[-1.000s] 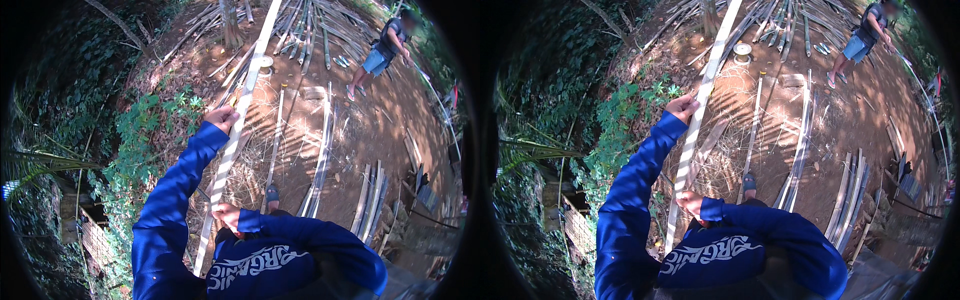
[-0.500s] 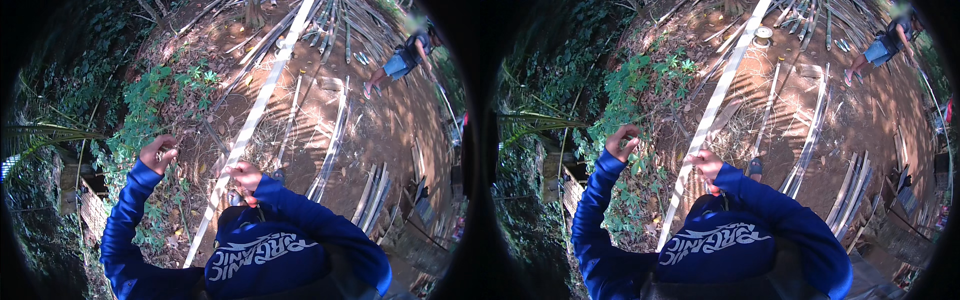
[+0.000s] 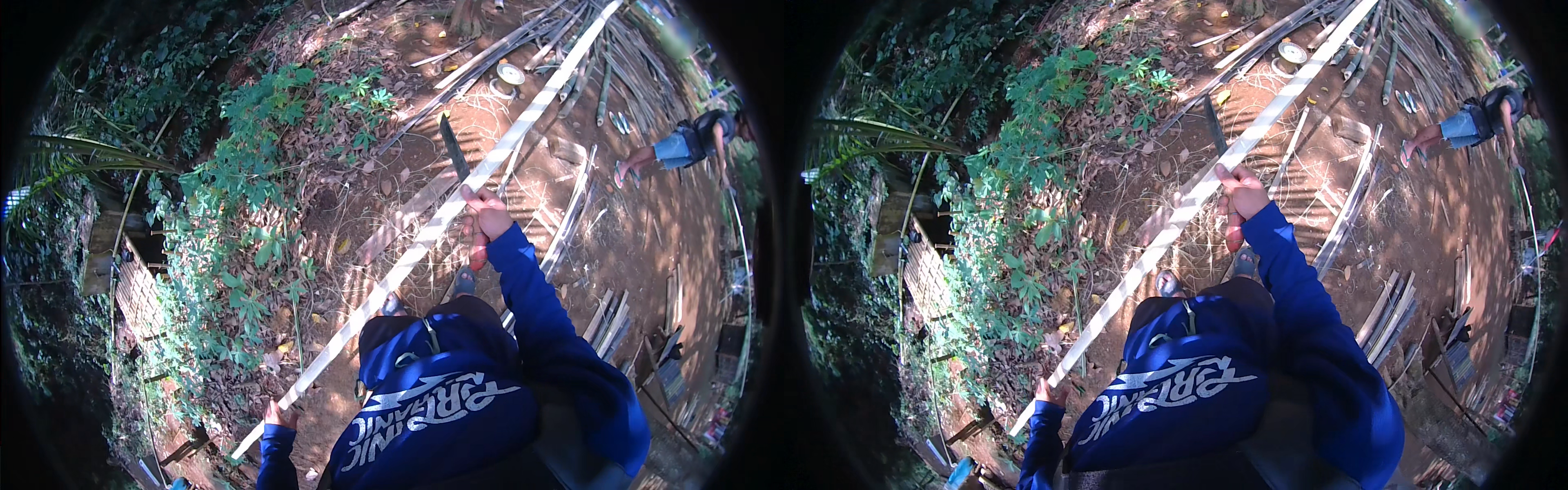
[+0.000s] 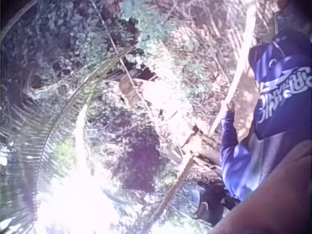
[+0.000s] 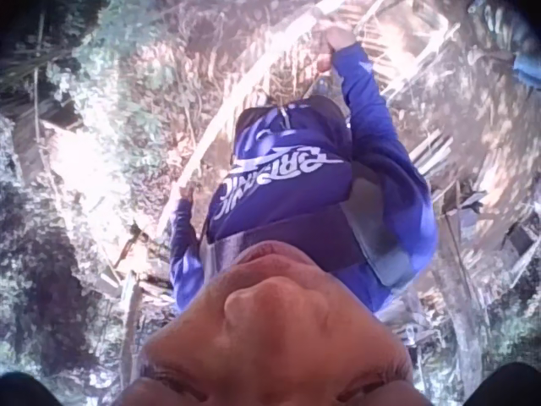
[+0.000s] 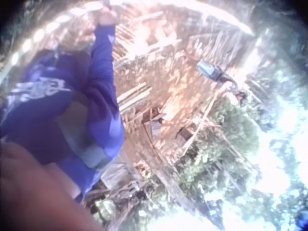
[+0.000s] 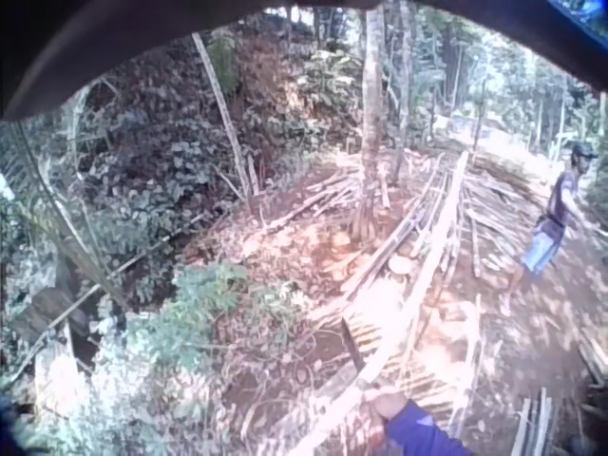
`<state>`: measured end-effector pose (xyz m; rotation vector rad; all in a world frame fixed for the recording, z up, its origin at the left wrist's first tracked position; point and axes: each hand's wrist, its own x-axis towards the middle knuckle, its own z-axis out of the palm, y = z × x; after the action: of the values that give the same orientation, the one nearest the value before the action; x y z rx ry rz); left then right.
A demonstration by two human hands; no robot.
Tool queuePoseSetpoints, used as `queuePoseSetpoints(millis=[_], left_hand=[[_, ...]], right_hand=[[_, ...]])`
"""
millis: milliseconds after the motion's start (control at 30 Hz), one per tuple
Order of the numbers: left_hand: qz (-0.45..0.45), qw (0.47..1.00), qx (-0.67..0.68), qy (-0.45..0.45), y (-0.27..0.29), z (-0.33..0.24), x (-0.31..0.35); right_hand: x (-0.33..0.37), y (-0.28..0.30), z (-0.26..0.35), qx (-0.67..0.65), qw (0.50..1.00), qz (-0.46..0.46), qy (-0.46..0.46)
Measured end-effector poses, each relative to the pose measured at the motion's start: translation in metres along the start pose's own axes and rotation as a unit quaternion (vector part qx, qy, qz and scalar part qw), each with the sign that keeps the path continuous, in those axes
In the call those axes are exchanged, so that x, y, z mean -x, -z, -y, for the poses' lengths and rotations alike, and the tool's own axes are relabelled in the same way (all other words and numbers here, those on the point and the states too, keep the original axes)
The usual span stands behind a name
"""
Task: The person uses a large knife to repeatedly scrape and sharpen a long bamboo pole. They hold the pole with one hand and draw the knife along its length to smooth the surface. The person occasionally repositions the pole and continues the scraping motion.
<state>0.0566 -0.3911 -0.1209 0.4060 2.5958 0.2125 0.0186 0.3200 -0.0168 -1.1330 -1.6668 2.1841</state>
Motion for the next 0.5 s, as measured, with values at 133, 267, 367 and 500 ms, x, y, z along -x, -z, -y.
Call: queuePoseSetpoints(millis=[133,267,367,500], left_hand=[[-0.093,0.995,0.024,0.001,0.000,0.006,0.013],[-0.064,0.998,0.025,-0.009,0.019,-0.011,0.024],[0.000,0.998,0.059,0.031,0.047,-0.054,0.021],[-0.066,0.994,0.063,-0.066,0.070,-0.144,-0.019]], right_hand=[[0.002,-0.003,-0.003,-0.018,1.000,0.020,-0.013],[-0.013,-0.006,-0.012,-0.026,1.000,-0.011,-0.005],[-0.044,0.006,-0.014,-0.006,0.999,-0.035,-0.024],[-0.086,0.042,-0.040,-0.107,0.993,-0.048,-0.005]])
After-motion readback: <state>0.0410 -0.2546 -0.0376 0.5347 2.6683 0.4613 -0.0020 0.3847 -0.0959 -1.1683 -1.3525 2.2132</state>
